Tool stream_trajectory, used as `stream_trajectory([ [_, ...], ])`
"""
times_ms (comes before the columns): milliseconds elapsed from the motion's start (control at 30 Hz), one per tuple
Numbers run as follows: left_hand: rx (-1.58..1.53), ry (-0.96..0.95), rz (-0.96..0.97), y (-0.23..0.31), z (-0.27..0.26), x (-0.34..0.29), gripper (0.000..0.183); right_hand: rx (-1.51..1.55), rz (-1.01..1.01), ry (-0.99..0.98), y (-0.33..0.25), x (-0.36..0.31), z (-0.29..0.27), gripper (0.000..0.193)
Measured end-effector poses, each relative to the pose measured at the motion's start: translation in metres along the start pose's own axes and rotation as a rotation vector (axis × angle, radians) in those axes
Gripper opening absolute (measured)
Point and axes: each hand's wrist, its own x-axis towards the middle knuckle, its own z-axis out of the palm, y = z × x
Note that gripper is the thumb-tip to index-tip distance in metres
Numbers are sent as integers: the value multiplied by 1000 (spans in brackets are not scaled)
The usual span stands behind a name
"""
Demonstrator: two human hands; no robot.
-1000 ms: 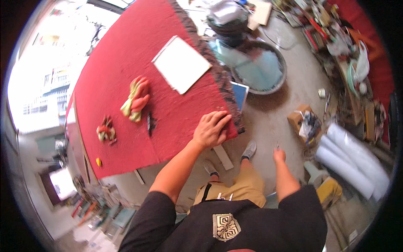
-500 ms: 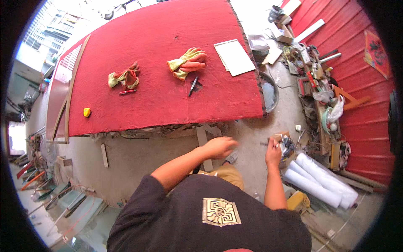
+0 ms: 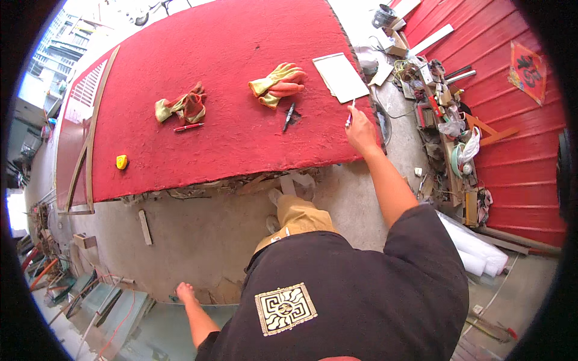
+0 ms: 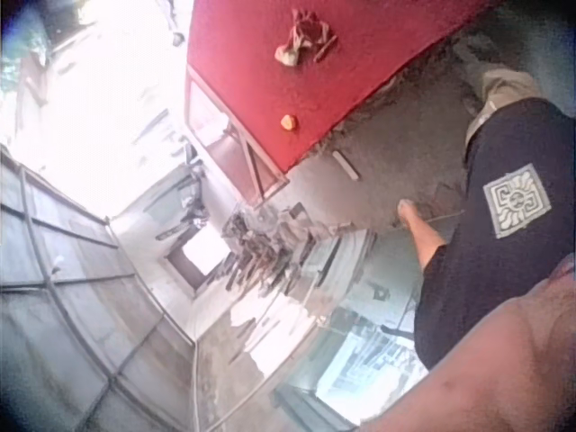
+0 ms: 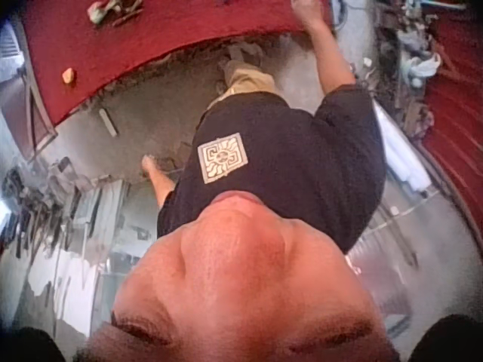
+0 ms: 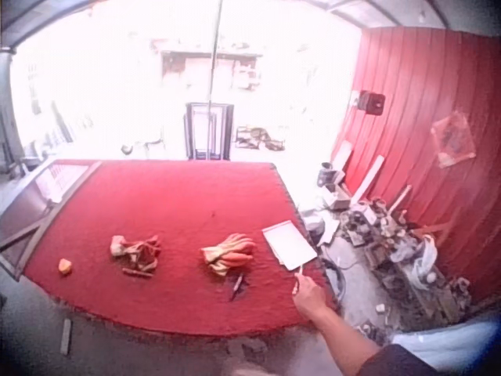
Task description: The person uses a measuring tape and a pencil to mark a glass pane on a table, utilizing a wooden template for alignment. Then the person carries the glass pane to a storage rack.
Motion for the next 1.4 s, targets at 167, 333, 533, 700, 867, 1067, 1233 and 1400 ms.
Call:
stream_trajectory([
  [167,96,-425,-258,-65,41,-119,41,-291,-65,-82,30,93,97,38],
  [333,423,-835,-30,-108,70,-173,48,-221,83,-289,15,153,144,41],
  [533,113,-381,-218,-44,81,-235,46,-278,199,-461,-27,187,166,53],
  [700,24,-59,-278,-39,82,-252,43,-288,-43,-43,-100,179,175,49],
  [867,127,-276,-336,-56,99,-246,44,79,-546,-7,-247,142,190,52],
  [1067,254,-423,-102,-81,95,-207,36,396,-836,-433,-445,60,199,60],
  [1233,-61,-482,-165,-97,48,-154,12,377,-972,-571,-577,4,226,66],
  [1400,-127,-454,-213,-108,0,-71,30,254,-1045,-588,-701,-30,262,70],
])
